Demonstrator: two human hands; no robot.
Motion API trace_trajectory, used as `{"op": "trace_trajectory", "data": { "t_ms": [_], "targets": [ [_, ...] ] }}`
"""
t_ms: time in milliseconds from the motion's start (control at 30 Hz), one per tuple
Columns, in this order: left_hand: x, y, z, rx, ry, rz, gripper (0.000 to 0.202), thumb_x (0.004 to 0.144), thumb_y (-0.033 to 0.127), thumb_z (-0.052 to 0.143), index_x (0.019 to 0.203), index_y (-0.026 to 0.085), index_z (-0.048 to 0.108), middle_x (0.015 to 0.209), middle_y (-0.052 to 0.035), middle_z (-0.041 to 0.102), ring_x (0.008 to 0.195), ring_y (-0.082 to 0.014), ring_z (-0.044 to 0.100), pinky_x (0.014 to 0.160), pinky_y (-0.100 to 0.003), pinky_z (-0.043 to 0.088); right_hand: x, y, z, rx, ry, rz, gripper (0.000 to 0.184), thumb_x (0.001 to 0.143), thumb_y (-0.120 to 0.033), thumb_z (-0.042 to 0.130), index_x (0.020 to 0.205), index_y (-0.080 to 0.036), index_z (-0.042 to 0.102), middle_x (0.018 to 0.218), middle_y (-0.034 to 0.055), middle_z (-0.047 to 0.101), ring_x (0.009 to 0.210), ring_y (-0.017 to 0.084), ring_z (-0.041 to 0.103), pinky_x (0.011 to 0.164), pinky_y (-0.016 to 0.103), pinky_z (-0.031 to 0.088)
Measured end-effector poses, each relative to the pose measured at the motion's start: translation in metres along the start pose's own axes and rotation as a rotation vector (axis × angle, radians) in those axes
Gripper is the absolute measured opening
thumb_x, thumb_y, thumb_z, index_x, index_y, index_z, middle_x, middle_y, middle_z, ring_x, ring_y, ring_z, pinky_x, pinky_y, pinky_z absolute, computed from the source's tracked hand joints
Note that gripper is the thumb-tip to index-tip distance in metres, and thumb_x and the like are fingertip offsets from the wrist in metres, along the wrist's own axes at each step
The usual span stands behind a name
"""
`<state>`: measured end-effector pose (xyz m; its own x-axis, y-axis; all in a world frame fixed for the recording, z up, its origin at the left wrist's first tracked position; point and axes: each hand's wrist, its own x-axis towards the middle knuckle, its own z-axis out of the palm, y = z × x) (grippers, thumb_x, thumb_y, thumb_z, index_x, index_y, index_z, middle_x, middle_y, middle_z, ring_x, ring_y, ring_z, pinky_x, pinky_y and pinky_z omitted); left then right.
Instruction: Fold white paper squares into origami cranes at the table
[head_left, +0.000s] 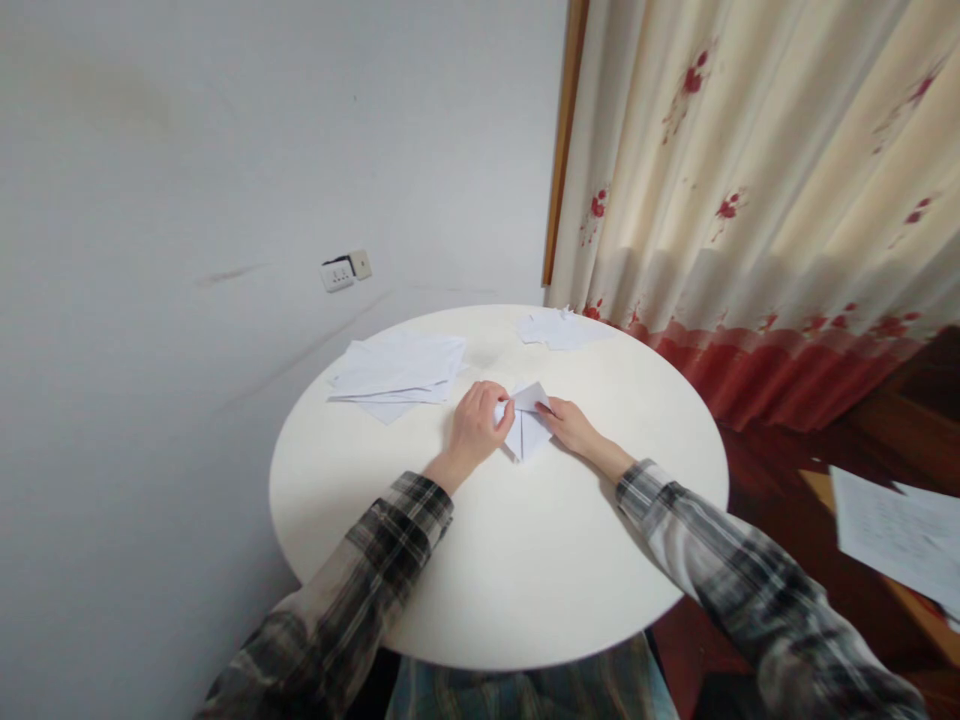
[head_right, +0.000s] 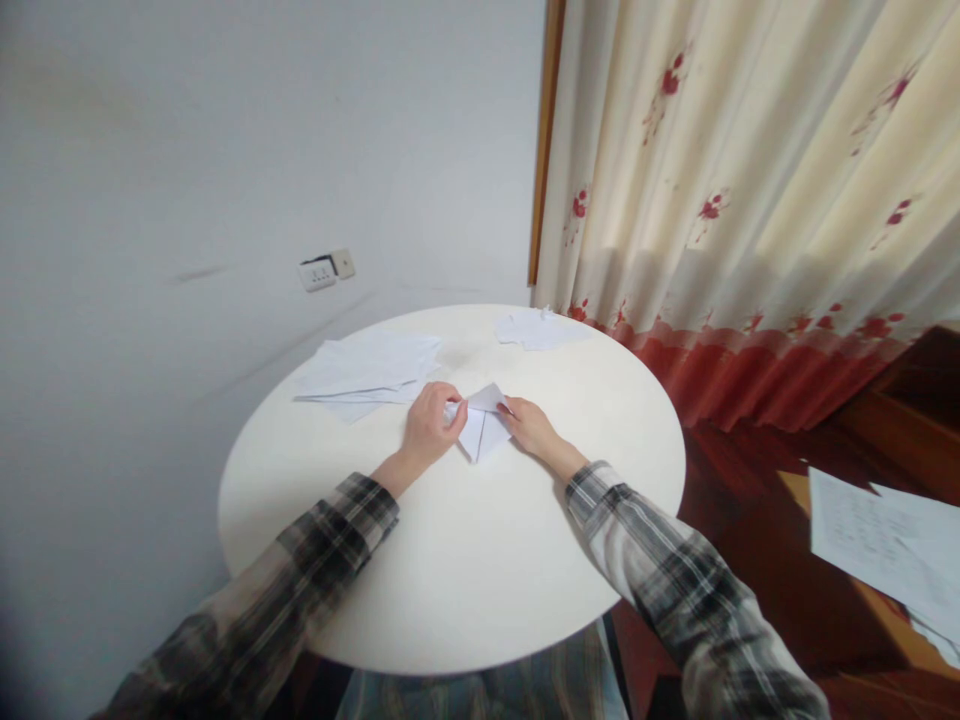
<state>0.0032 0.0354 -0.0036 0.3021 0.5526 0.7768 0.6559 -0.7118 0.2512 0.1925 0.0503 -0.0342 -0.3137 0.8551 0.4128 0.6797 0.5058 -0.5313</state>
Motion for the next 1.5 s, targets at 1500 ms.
{"op": "trace_trajectory", "data": {
  "t_ms": [1500],
  "targets": [
    [0.003,-0.028,0.035,0.160,-0.471,-0.260,0.044,0.079,0.033,0.052,0.116,0.010,0.047,0.109,-0.0145,0.061,0.103,-0.0254,0.057,0.086,-0.033,0.044,0.004,-0.017,-0.006,-0.304,0.178,-0.484,0.037,0.070,-0.001,0.046,0.098,-0.019,0.059,0.125,0.0110,0.046,0.115,0.024,0.041,0.093,0.045,0.041]
  ]
}}
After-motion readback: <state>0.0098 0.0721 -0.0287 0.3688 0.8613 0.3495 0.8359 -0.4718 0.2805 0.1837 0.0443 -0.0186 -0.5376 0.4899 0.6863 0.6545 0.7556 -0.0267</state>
